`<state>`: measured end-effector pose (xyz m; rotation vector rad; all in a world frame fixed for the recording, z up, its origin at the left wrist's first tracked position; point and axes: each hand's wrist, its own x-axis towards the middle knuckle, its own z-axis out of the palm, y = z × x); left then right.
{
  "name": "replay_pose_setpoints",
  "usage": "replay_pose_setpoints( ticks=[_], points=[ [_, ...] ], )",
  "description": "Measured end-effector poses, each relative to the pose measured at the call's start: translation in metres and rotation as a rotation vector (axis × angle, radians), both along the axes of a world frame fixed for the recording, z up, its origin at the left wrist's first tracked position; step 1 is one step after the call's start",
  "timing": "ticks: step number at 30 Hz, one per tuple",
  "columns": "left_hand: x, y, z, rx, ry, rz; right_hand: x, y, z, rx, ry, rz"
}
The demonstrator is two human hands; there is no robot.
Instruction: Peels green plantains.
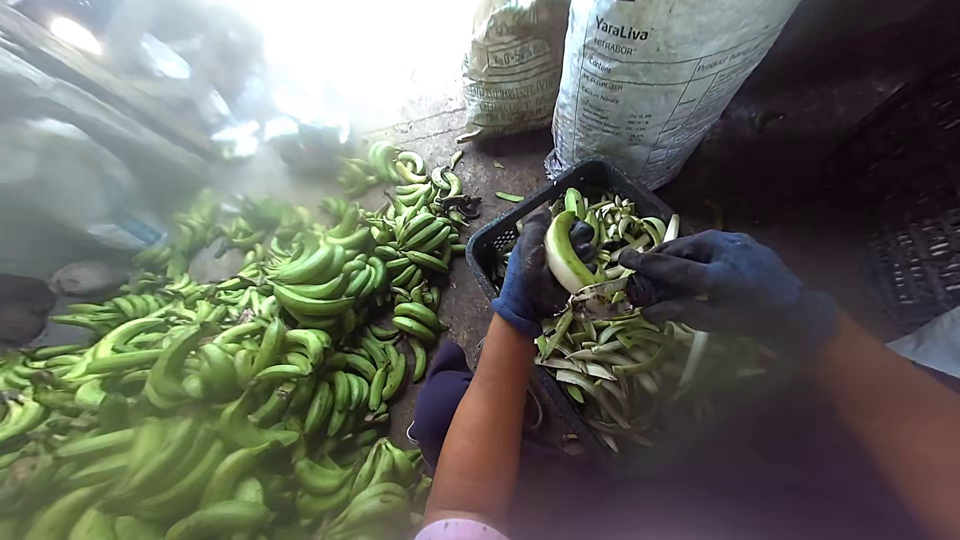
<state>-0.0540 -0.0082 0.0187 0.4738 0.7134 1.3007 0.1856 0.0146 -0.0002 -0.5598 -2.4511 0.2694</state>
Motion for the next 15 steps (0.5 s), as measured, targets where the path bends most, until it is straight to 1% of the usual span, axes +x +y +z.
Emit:
replay_pose_setpoints(
  ticks=[1,2,3,5,6,7,9,11,13,14,15],
  points=[
    [0.000,-0.001,0.002,0.017,-0.030,-0.001,0.002,0.000,0.002,0.006,0.006,-0.002],
    [0.002,-0.003,0.004,0.025,0.008,0.007,0.005,0.000,0.002,-0.012,-0.009,-0.028],
    [0.006,-0.010,0.006,0.051,0.155,0.017,0.006,-0.001,0.004,-0.052,-0.032,-0.073],
    [0.013,-0.026,0.008,0.153,0.600,0.018,0.003,-0.001,0.009,-0.221,-0.067,-0.195],
    [0.015,-0.030,0.009,0.216,0.710,-0.019,0.002,0.001,0.010,-0.356,-0.065,-0.260],
    [0.017,-0.032,0.010,0.249,0.744,-0.046,0.002,0.005,0.008,-0.491,-0.046,-0.321],
    [0.014,-0.031,0.008,0.275,0.742,-0.055,0.006,0.012,0.000,-0.680,0.027,-0.417],
    [0.008,-0.022,0.004,0.275,0.647,0.029,0.015,0.015,-0.002,-0.693,0.036,-0.396],
    [0.003,-0.011,0.000,0.245,0.478,0.137,0.019,0.005,0.007,-0.644,0.064,-0.267],
    [-0.001,-0.011,-0.003,0.254,0.454,0.164,0.019,0.001,0.008,-0.596,0.069,-0.156],
    [-0.002,-0.014,-0.005,0.261,0.483,0.176,0.018,-0.001,0.007,-0.536,0.037,-0.063]
  ],
)
